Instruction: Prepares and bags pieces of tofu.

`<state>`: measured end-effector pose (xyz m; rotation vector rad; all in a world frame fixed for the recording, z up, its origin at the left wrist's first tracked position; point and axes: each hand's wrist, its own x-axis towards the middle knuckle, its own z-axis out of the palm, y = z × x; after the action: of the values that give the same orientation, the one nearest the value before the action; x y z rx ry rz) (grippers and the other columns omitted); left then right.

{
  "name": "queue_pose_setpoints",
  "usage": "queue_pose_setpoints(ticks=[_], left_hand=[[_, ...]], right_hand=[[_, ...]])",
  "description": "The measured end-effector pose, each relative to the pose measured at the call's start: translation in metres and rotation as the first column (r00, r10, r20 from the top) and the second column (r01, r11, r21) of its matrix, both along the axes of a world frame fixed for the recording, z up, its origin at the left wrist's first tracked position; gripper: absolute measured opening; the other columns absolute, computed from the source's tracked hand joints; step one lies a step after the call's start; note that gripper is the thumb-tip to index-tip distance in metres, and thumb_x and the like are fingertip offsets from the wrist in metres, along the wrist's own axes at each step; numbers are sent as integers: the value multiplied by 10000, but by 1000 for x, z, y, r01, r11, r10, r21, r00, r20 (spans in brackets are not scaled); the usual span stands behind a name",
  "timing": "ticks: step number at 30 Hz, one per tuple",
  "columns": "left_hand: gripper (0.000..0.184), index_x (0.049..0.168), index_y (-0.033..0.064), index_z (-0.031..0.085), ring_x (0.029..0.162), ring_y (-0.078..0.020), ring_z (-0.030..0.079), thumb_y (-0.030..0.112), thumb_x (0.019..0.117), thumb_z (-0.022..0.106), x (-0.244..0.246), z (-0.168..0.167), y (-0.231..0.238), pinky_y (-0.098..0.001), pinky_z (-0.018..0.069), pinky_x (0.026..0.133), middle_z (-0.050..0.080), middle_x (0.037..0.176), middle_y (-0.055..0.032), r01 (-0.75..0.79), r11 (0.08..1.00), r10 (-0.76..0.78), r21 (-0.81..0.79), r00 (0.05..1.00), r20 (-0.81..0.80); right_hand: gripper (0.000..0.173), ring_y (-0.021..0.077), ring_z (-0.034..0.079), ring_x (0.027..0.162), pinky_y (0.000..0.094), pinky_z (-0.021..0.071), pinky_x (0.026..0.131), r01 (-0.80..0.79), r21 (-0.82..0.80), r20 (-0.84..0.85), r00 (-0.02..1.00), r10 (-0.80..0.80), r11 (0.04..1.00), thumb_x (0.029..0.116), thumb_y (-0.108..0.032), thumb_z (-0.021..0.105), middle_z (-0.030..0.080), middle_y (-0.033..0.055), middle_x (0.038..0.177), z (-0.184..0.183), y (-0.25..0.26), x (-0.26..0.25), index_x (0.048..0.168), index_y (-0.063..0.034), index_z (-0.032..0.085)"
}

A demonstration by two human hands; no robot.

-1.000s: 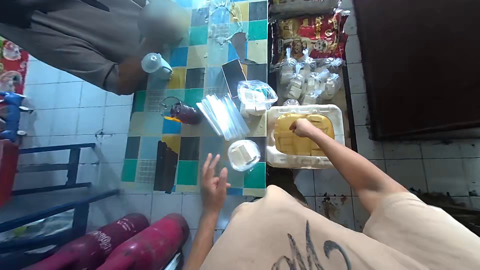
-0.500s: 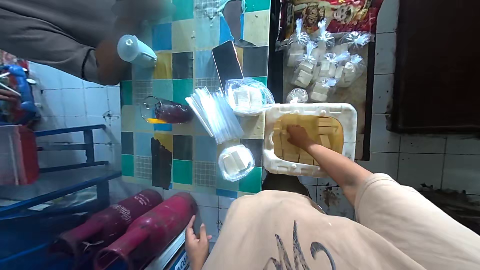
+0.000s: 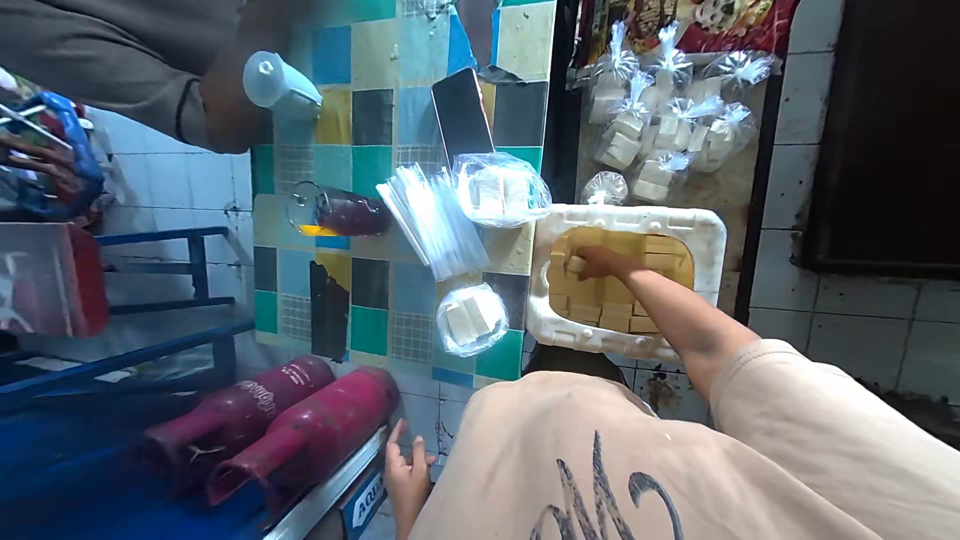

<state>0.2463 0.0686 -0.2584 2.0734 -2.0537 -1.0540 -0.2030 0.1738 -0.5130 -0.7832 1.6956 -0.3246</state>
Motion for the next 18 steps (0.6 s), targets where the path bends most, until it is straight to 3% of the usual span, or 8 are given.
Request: queue_pose_setpoints(ticks=[4,7,11,13,15,18], left_hand=[[486,1476,-74,423,745,-145,634,46,1011,502,12,-6,4,-299,528,606,468,1475,-282,0,1000,-1,-10,1000,-18],[483,1482,-69,418,773,-164,638,31,1016,499,8,-1,4,-314,532,625,455,1492,-276,-30,999,30,13,999,-10],[467,1479,-60,424,753,-117,629,18,1023,490,-2,3,0,-264,517,613,469,1484,-252,-2,1000,2,14,1000,-29],[469,1463,-60,440,714,-85,624,18,1004,499,-2,-1,-5,-235,510,574,503,1450,-240,27,1000,-28,-15,997,-67],[474,1467,-59,436,714,-95,626,9,1004,506,-10,0,-11,-245,510,569,525,1426,-237,51,999,-51,-5,993,-109],[459,1440,-82,446,665,-43,632,20,996,498,-29,0,-22,-206,528,548,580,1356,-210,131,991,-129,-8,963,-237]], right_hand=[[520,480,606,1199,652,435,1053,-7,-48,-37,999,5,999,858,-147,840,647,313,1239,1,-3,7,1282,71,632],[515,483,622,1165,671,467,1005,-33,-23,-86,996,30,999,823,-153,863,658,307,1204,13,-7,12,1235,69,650],[618,483,588,1234,681,461,1006,-50,85,-104,993,59,995,832,-116,844,614,302,1296,35,-13,19,1360,36,560],[593,483,590,1233,677,453,1019,-36,49,-86,996,40,998,849,-98,822,617,304,1298,27,-9,19,1369,29,566],[490,482,611,1183,674,449,1018,76,-18,-46,996,-77,997,854,-103,819,647,313,1228,19,1,14,1278,57,632],[425,444,626,1146,621,454,1029,341,19,112,934,-341,940,905,-120,795,652,315,1207,48,15,2,1241,91,643]])
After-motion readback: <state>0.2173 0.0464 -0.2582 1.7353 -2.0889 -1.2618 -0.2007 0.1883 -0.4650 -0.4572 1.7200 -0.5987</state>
